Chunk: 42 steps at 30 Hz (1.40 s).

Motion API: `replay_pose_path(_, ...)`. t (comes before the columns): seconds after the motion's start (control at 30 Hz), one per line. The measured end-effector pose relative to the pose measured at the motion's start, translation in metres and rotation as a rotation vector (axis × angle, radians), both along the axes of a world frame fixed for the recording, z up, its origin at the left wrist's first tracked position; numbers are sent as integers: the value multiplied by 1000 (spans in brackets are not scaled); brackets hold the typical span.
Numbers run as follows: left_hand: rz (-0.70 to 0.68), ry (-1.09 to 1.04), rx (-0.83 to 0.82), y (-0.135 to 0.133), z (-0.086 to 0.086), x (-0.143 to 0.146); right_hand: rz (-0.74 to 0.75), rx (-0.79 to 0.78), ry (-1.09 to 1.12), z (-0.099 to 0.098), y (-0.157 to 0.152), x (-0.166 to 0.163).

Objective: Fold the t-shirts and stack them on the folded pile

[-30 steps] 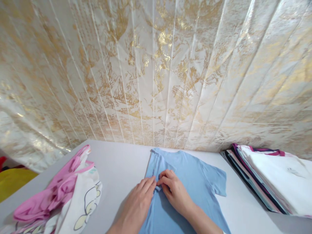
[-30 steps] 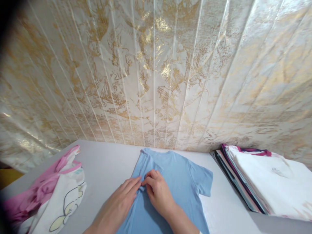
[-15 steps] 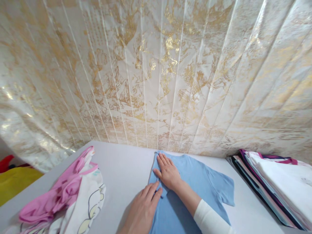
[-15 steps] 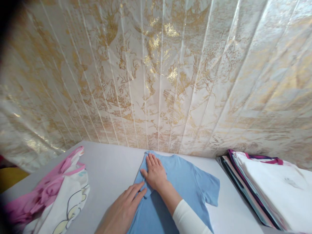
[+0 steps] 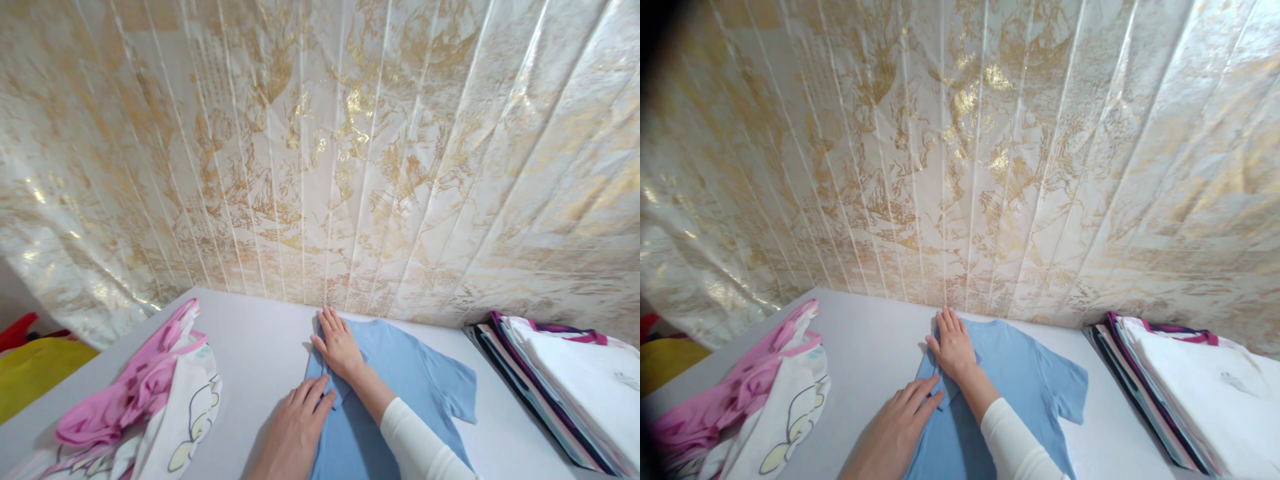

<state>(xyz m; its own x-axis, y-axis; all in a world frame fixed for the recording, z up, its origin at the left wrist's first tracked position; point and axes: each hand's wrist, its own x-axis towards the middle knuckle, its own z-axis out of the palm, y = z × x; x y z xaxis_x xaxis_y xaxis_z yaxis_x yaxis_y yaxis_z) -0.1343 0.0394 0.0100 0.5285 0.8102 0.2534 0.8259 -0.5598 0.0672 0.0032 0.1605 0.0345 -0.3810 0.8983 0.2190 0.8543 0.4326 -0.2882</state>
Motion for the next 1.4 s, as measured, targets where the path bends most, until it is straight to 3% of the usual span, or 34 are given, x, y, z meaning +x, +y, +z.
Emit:
replay_pose_path(0.1,-28,-45,-21,-12,-1,-6,-7,14,68,2,-29,5)
replay_pose_path(0.2,21,-186,-64,-14,11,-17,24,-12,109,-1,-67,9)
replay_pose_path(0.27,151,-278,-97,1,26,-25,34,-58,118,-5,-89,7)
replay_pose_path(0.37,284,-313,-112,48,46,-36,35,-111,138,-11,-106,0)
replay_pose_path(0.5,210,-295,-139,115,54,-38,109,-140,145,-20,-105,-9)
replay_pose_path(0.63,60,-283,-163,148,50,-38,131,-194,152,-26,-100,-11)
replay_pose_path(0.97,-157,-276,-160,167,42,-47,126,-282,146,-20,-100,-12)
replay_pose_path(1.2,-200,-190,-79,174,37,-45,129,-326,78,4,-104,-8)
replay_pose_path(1.4,-185,-130,-21,179,41,-42,132,-358,87,11,-105,-9)
